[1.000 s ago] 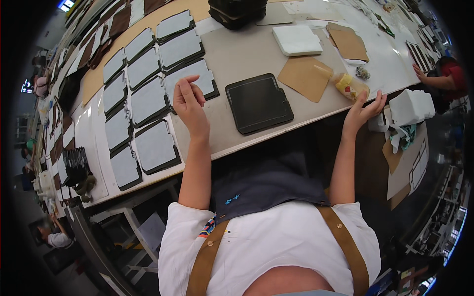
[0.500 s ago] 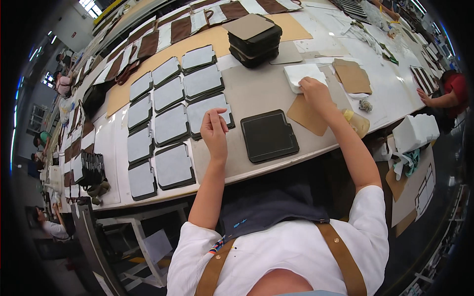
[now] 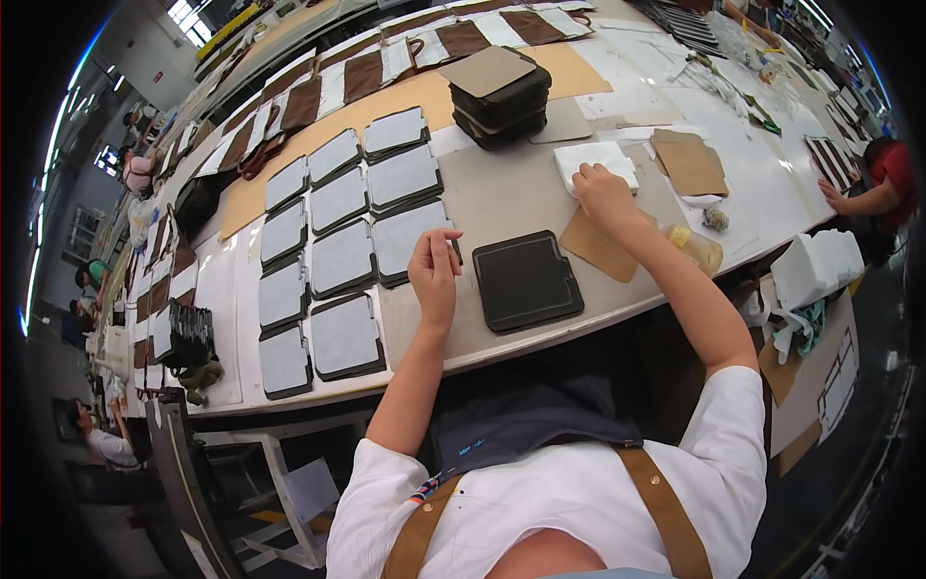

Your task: The person applies glue from a squeeze bottle onto black rectangular pads, then places a white square sheet on top and presses it down. They repeat this process for several units, stacking the finished assemblies on the table.

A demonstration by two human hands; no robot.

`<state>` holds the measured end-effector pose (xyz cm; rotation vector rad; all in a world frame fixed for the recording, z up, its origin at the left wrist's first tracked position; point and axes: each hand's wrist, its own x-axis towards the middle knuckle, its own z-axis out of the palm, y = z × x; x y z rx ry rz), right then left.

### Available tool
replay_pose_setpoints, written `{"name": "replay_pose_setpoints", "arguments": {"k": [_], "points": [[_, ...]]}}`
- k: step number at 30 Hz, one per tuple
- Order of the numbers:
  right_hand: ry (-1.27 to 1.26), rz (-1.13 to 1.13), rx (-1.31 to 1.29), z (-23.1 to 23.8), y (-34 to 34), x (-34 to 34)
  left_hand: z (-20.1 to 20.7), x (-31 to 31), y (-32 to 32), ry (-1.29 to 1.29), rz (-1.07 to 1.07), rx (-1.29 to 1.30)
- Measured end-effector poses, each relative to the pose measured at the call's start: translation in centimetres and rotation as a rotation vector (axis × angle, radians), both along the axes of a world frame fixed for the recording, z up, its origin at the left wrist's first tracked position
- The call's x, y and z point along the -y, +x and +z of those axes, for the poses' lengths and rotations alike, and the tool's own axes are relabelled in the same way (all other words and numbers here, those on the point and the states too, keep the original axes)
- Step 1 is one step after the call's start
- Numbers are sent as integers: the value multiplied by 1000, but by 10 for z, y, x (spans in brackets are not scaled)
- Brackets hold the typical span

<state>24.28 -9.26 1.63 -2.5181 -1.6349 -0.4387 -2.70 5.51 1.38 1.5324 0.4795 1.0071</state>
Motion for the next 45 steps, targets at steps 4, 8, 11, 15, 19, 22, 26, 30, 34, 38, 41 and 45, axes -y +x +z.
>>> {"name": "replay_pose_setpoints", "arguments": {"k": [4,8,11,15,19,22,26,30,34,38,41,45], "points": [[116,24,-269,12,22,4,2,1,-2,-8,-2,-1],[72,-46,-426,20,34,3,0,3,-1,18,3,-5],[145,-100,-511,20,40,3,-2,2,0,42,11,0],[195,-138,-587,16,53,6,1,4,1,28,4,-25],[177,-164,-640,20,54,2,-4,1,-2,47,-2,-12],[243,-208,-873,19,56,4,-5,0,-1,64,-1,-15],[665,-306,-1417,19,77,16,-5,1,-1,65,-6,-10],[1511,-346,-1638,41,124,46,-2,2,2,65,1,-10],[1747,-195,-1020,80,122,67,1,-1,-1,34,-91,-7],[1148,118,-716,114,9,52,43,39,13,-30,-321,15],[840,424,-606,117,-92,32,62,59,18,-300,-463,140],[587,583,-178,84,-157,27,71,52,10,-617,-510,130]]}}
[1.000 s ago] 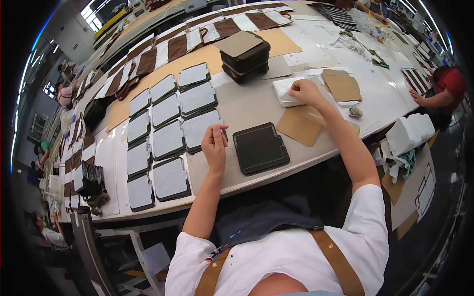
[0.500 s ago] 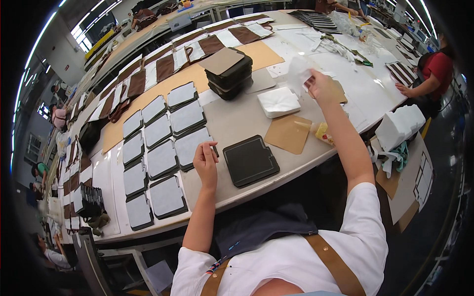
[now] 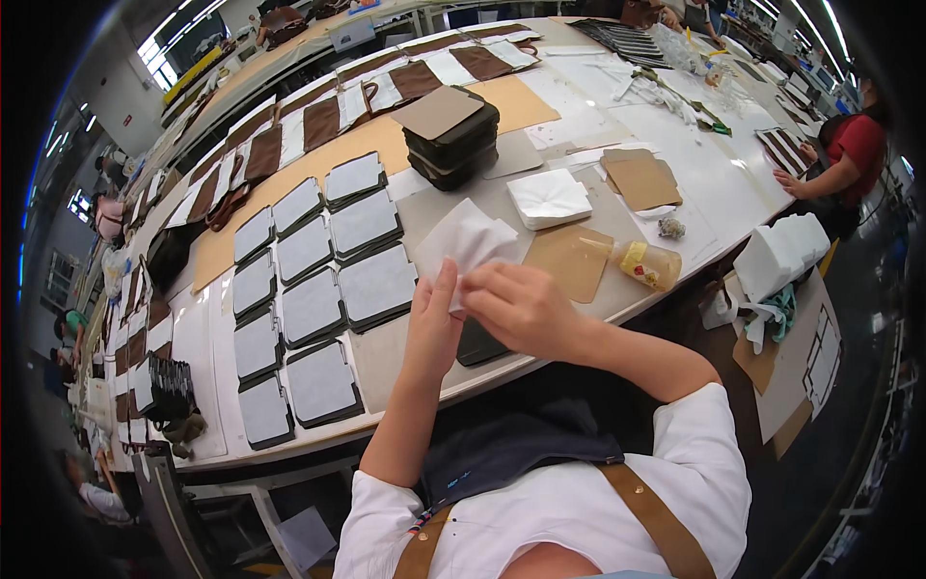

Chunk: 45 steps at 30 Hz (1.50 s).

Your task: The person applies glue from a squeeze bottle onto black rectangular pads, then places a white square sheet on top and presses it down. They repeat this process for several units, stacking the finished assemblies on the table.

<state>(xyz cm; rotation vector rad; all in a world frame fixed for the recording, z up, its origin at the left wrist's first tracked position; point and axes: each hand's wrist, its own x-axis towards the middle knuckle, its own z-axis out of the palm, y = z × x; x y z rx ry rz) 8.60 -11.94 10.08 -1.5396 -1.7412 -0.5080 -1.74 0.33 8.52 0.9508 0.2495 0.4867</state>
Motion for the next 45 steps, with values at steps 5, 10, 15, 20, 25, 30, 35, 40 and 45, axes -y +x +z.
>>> {"name": "replay_pose_setpoints", "arguments": {"k": [5,10,15,20,25,30,35,40,45], "points": [[55,75,-46,-4,-18,1,1,-6,-20,29,135,-67],[224,-211,-547,-1,-13,1,-2,-9,-34,140,63,-157],[-100,84,-1242,-27,2,19,-16,-8,-37,378,-92,-276],[-31,66,-1494,-37,0,25,-22,-12,-30,273,-102,-288],[-137,21,-1470,-44,2,23,-31,-14,-32,265,-108,-303],[-74,-29,-1507,-33,-2,21,-42,-16,-30,322,-3,-277],[-137,-48,-1501,-42,1,22,-54,-16,-32,419,89,-320],[-223,-296,-1239,-58,8,27,-42,-5,-46,426,59,-386],[-269,-375,-1229,-68,10,26,-50,4,-52,893,183,-482]]}}
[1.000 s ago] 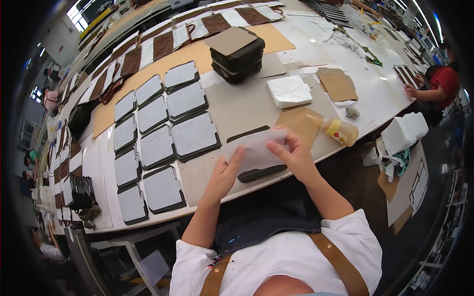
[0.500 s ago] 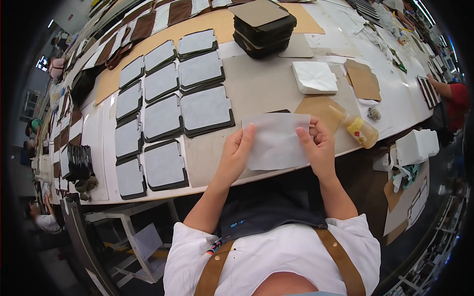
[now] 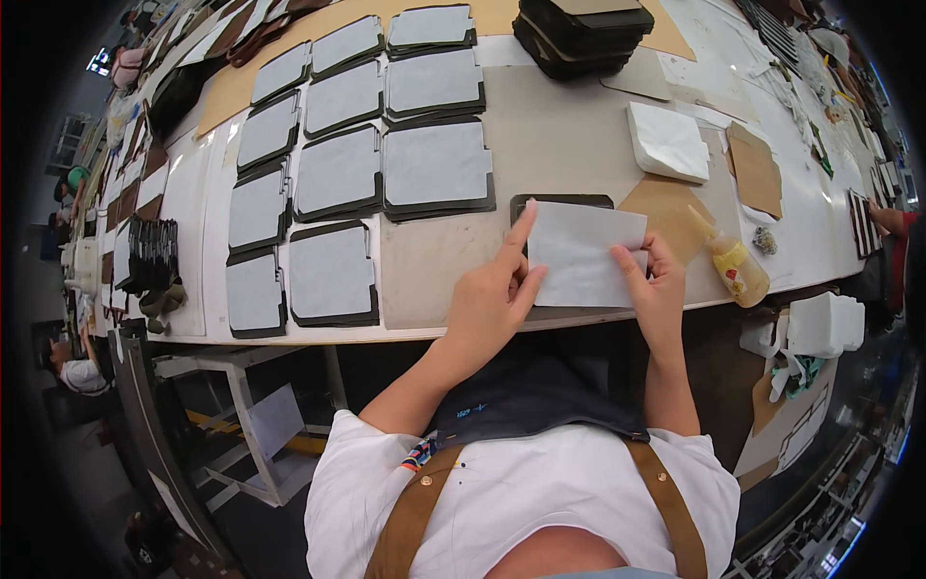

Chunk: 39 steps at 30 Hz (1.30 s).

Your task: The person applies glue from a squeeze bottle onto black rectangular pads, then places a white square sheet on top and presses it down. They repeat this process for several units, stacking the finished assemblies on the table.

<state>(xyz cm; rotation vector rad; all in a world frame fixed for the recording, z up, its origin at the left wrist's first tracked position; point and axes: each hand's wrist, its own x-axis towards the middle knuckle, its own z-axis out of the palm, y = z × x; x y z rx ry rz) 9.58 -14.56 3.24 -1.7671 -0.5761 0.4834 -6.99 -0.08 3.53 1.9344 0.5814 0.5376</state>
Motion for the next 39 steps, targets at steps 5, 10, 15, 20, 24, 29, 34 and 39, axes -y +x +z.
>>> {"name": "replay_pose_setpoints", "arguments": {"k": [5,10,15,20,24,29,34,39], "points": [[-103,-22,279,-13,5,-8,-19,-4,0,107,25,-18],[-217,14,426,-9,4,-16,-24,-10,0,127,61,-47],[-223,24,469,-12,4,-18,-24,-10,1,116,75,-69],[-220,27,506,-13,4,-19,-25,-10,1,132,81,-55],[-227,46,524,-15,7,-18,-27,-11,1,160,81,-65],[-232,52,553,-14,7,-19,-28,-11,1,173,79,-85],[-253,-11,536,-5,2,-19,-28,-10,3,184,77,-98],[-268,64,804,-3,5,-17,-29,-9,3,168,79,-101]]}}
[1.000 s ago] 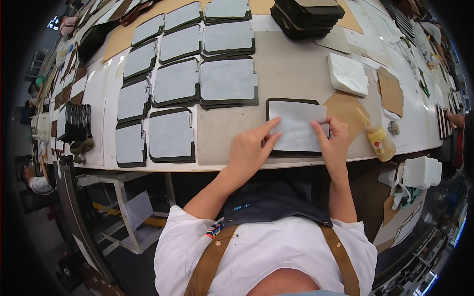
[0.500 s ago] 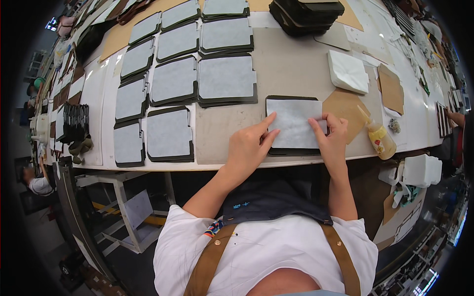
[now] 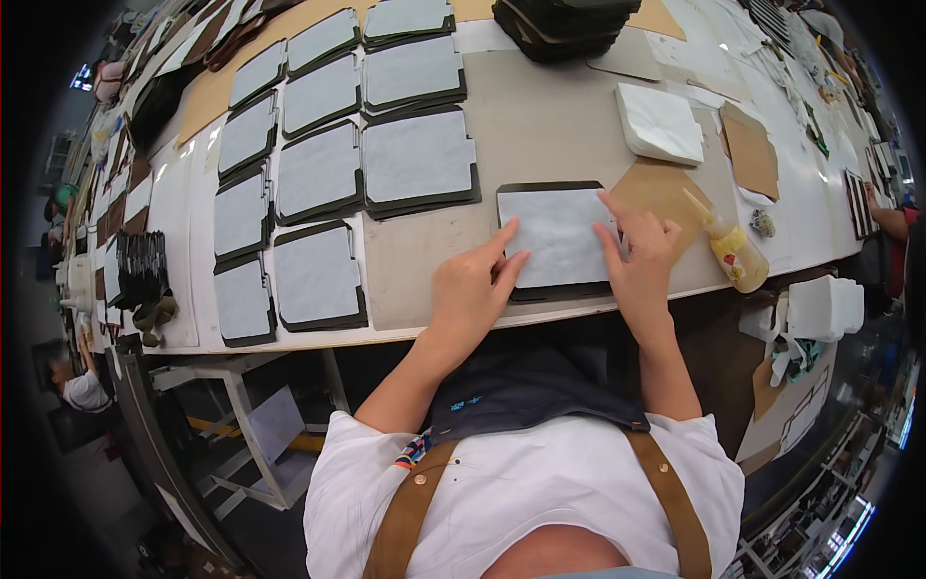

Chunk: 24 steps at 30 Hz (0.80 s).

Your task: The person applies glue from a squeeze bottle onto black rectangular pads, then places a white square sheet on top and presses it down. They repeat this process for several units, stacking the finished assemblies on the table.

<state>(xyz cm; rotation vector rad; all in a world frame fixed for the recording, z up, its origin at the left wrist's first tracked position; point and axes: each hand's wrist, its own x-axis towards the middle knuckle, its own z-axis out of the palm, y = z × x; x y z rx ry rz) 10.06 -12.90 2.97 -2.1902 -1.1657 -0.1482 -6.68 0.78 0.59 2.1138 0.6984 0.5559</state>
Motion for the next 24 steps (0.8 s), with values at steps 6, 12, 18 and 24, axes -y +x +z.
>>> {"name": "replay_pose_setpoints", "arguments": {"k": [6,12,18,24], "points": [[-1,37,128,-4,3,0,1,1,0,-10,8,-5],[-3,32,111,-5,3,1,4,1,1,-1,6,-21],[-24,29,103,-3,2,1,5,1,1,-8,10,-37],[-11,42,82,-3,3,0,3,2,0,16,14,-16]]}}
